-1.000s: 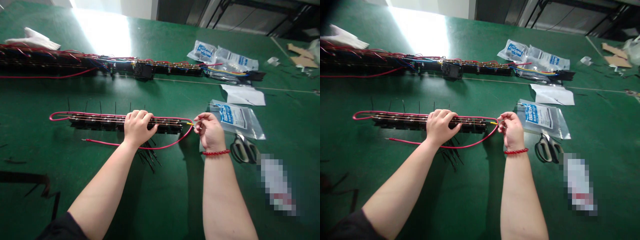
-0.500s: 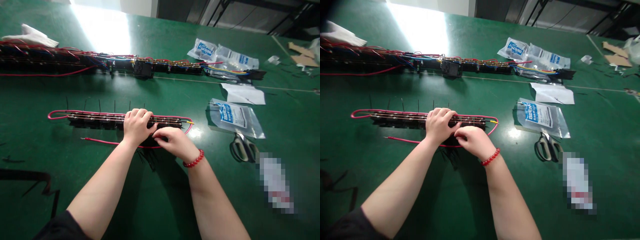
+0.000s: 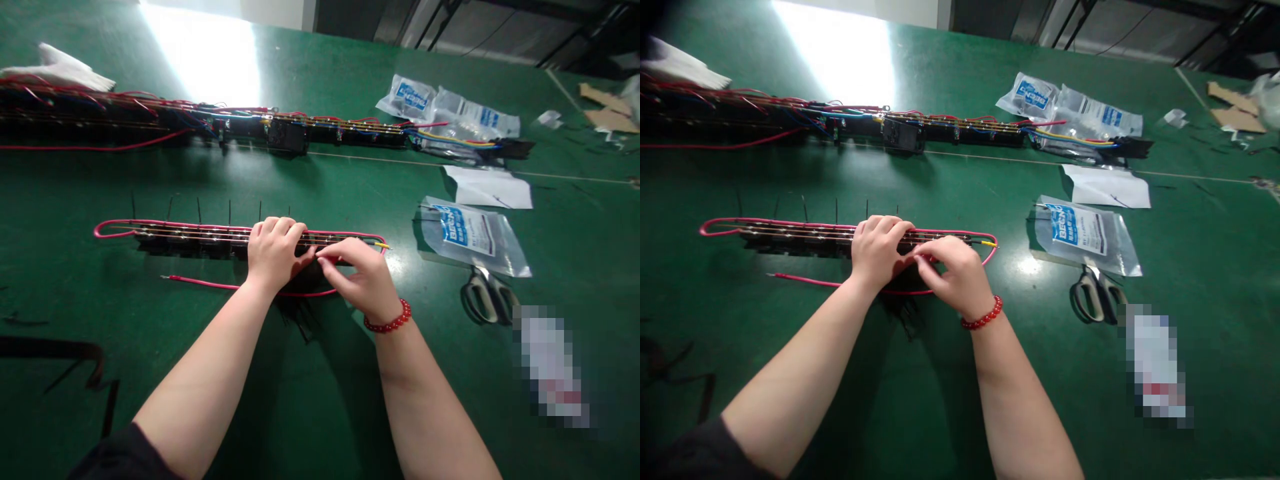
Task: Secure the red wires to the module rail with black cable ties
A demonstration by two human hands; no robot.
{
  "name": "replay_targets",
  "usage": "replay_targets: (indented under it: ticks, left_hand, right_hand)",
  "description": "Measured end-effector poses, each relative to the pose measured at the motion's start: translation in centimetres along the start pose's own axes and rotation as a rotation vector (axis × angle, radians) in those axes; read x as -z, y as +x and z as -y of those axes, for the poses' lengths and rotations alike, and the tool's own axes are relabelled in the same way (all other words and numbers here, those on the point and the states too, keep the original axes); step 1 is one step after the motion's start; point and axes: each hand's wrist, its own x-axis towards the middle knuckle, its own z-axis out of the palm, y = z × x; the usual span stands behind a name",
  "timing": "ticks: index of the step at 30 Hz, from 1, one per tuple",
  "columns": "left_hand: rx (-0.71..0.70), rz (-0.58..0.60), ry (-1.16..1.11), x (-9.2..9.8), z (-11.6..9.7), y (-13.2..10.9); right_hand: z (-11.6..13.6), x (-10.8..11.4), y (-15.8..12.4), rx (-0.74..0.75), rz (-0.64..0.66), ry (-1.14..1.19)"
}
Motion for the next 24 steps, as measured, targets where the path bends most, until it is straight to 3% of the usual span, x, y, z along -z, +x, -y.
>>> replay_targets:
  ticks: [4,7,11,15,24]
  left_hand:
    - [0.011,-0.030,-0.013,0.1,-0.2,-0.1]
    - [0.003,-0.046,-0.035,0.0,-0.2,-0.2]
    - [-0.019,-0.049,-0.049,0.0,-0.1,-0.3]
    - [-0.019,-0.028,-0.046,0.2,-0.2,-0.2]
    - [-0.020,0.023,-0.006,0.4,-0.4,-0.1]
  right_hand:
    - [-2.7,2.2,-0.2,-0.212,-0.417,0.043]
    - [-5.6,3.6,-0.6,-0.326,-0.577,0.178]
    - [-8.2,4.5,-1.1,-0.394,-0.565,0.197]
    - [-9.5,3.9,-1.3,-0.446,-0.508,0.210]
    - [-10.9,2.9,-1.0,-0.456,-0.380,-0.080]
